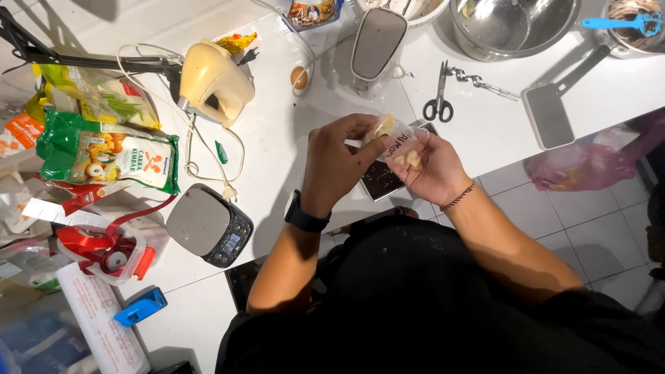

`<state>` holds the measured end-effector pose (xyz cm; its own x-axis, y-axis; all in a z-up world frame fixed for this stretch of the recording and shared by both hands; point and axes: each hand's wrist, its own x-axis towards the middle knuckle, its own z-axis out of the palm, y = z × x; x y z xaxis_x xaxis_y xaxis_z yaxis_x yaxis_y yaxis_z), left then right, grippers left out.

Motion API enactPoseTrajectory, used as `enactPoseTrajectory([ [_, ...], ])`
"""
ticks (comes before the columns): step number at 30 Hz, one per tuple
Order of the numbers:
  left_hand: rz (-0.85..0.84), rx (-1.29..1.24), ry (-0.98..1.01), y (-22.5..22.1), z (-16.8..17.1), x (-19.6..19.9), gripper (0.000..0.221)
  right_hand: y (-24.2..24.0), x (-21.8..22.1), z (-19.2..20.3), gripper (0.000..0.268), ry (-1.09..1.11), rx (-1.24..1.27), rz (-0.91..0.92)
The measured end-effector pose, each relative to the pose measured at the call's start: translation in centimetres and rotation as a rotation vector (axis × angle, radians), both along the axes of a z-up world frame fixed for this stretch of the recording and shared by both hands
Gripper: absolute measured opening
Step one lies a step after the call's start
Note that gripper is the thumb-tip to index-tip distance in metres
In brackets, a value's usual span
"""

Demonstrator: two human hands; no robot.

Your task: Washing hands, mixing chocolate batter, pouring it into a mold, and sprinkling toppings

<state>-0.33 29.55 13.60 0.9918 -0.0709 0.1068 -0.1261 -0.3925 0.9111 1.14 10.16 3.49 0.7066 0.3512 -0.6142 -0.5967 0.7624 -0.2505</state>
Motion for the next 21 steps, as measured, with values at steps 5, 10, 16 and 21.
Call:
enactPoseTrajectory([
  [5, 0.017, 0.007, -0.016, -0.2, 0.0, 0.1, 0.025, 0.8, 0.1, 2.7, 0.02, -0.024, 0.019, -0.008],
  [10, 0.073, 0.02, 0.044, -0.3, -0.6, -0.1, 0.024, 0.0, 0.7, -0.7, 0.025, 0.038, -0.07, 0.021],
  [16, 0.235, -0.185, 0.093, 0.9, -4.9, 0.2, 0.024, -1.2, 1.1, -2.8, 0.032, 0.018, -0.104, 0.047],
  [21, 0.316, -0.43, 0.139, 1.8, -10.3, -0.4, 0.025, -1.7, 1.3, -3.6, 0.034, 0.079, -0.183, 0.05],
])
